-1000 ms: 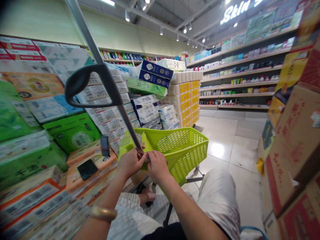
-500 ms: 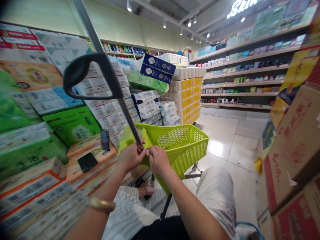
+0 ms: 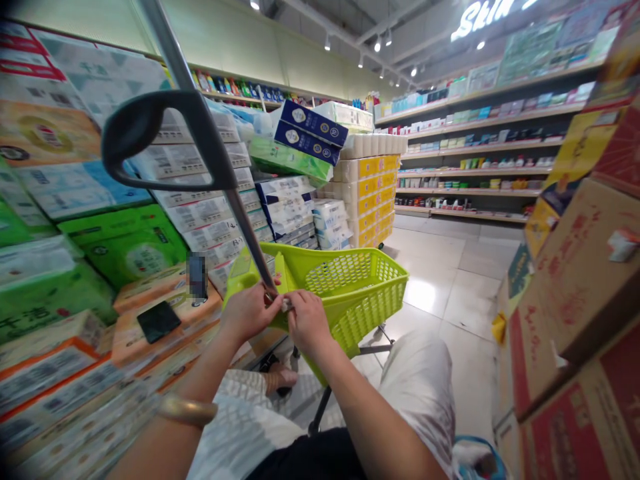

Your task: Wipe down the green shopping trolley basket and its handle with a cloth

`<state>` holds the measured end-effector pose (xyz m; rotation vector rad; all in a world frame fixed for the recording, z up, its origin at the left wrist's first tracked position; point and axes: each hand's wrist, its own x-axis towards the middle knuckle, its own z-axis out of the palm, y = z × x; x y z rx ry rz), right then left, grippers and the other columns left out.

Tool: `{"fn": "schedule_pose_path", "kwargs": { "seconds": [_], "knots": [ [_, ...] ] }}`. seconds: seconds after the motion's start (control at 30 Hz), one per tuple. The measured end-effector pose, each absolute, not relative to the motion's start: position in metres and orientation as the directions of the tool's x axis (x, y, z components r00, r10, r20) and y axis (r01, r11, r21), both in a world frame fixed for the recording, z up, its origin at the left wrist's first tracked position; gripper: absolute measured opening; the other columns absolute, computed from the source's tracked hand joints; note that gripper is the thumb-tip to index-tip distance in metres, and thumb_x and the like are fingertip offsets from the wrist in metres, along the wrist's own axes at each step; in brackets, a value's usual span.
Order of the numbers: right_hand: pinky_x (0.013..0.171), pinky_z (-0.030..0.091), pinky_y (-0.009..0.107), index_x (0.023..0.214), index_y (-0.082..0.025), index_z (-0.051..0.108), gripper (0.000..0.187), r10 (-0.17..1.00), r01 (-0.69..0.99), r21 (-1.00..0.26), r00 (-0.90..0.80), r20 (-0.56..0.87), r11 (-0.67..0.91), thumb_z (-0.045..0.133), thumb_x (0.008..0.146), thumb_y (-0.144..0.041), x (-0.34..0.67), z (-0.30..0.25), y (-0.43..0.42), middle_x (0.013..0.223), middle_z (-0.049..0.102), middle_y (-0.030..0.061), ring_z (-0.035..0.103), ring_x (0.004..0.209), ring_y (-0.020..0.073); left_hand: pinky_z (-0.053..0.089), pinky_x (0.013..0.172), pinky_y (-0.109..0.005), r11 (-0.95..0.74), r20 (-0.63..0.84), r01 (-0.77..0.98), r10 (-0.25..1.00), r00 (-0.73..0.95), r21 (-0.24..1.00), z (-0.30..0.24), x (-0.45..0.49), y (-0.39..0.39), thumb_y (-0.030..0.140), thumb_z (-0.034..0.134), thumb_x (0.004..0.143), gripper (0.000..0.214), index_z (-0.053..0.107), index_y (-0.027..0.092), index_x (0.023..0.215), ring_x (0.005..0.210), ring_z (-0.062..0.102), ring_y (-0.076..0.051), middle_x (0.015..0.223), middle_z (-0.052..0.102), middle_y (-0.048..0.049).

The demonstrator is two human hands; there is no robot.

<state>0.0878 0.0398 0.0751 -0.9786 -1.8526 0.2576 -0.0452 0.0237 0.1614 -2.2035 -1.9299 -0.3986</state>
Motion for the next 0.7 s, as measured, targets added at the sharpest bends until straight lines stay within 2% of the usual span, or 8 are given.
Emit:
{"fn": "schedule_pose_path", "kwargs": {
  "seconds": [0.13,0.23,0.37,0.5,0.6,0.7],
  "knots": [
    [0.086,0.038,0.031,0.098,-0.019,0.062,0.027,0.805,0.593,-0.638,-0.030,0.593,0.492,0.041,0.083,-0.011,0.112,0.060,0.056,0.094,0.063,0.0058,0.053,0.091,0.0193,0.049,0.076,-0.030,-0.142,0.320,0.989,0.939,0.123,0.039,0.161,-0.045,0.024,0.045,0.045,0.087,0.032,0.064,0.023,0.098,0.084,0.069,-0.021,0.095,0.072,-0.0037],
    [0.086,0.039,0.033,0.097,-0.017,0.062,0.028,0.825,0.626,-0.671,0.075,0.559,0.398,0.040,0.082,-0.011,0.121,0.053,0.061,0.095,0.062,0.0077,0.052,0.090,0.0205,0.049,0.077,-0.030,-0.138,0.322,0.990,0.939,0.119,0.039,0.161,-0.045,0.024,0.044,0.045,0.086,0.031,0.065,0.022,0.096,0.084,0.069,-0.022,0.095,0.073,-0.0038],
    [0.090,0.040,0.035,0.102,-0.019,0.062,0.031,0.783,0.530,-0.671,0.021,0.622,0.518,0.043,0.079,-0.009,0.101,0.056,0.046,0.102,0.061,0.0081,0.052,0.098,0.0209,0.049,0.078,-0.030,-0.134,0.327,0.990,0.938,0.111,0.048,0.161,-0.043,0.024,0.044,0.046,0.086,0.030,0.066,0.022,0.093,0.087,0.069,-0.022,0.104,0.071,-0.0039],
    [0.099,0.037,0.036,0.109,-0.020,0.060,0.038,0.691,0.436,-0.598,-0.081,0.718,0.672,0.044,0.078,-0.007,0.091,0.056,0.034,0.114,0.059,0.0084,0.050,0.110,0.0206,0.050,0.078,-0.029,-0.122,0.327,0.991,0.940,0.098,0.053,0.162,-0.043,0.022,0.045,0.047,0.086,0.031,0.065,0.023,0.099,0.088,0.068,-0.021,0.102,0.072,-0.0036],
    [0.098,0.038,0.037,0.108,-0.020,0.060,0.036,0.706,0.456,-0.615,-0.043,0.706,0.643,0.043,0.079,-0.008,0.103,0.047,0.042,0.112,0.060,0.0080,0.051,0.108,0.0205,0.049,0.078,-0.029,-0.125,0.322,0.990,0.942,0.097,0.068,0.163,-0.042,0.021,0.045,0.047,0.085,0.030,0.065,0.023,0.096,0.085,0.069,-0.021,0.100,0.072,-0.0025],
    [0.094,0.039,0.038,0.105,-0.018,0.060,0.031,0.761,0.507,-0.684,0.081,0.644,0.525,0.042,0.081,-0.010,0.115,0.042,0.051,0.105,0.061,0.0089,0.052,0.102,0.0220,0.049,0.078,-0.030,-0.120,0.317,0.990,0.944,0.089,0.080,0.164,-0.041,0.020,0.044,0.048,0.086,0.029,0.064,0.023,0.097,0.084,0.069,-0.021,0.097,0.073,-0.0026]
  ]
}}
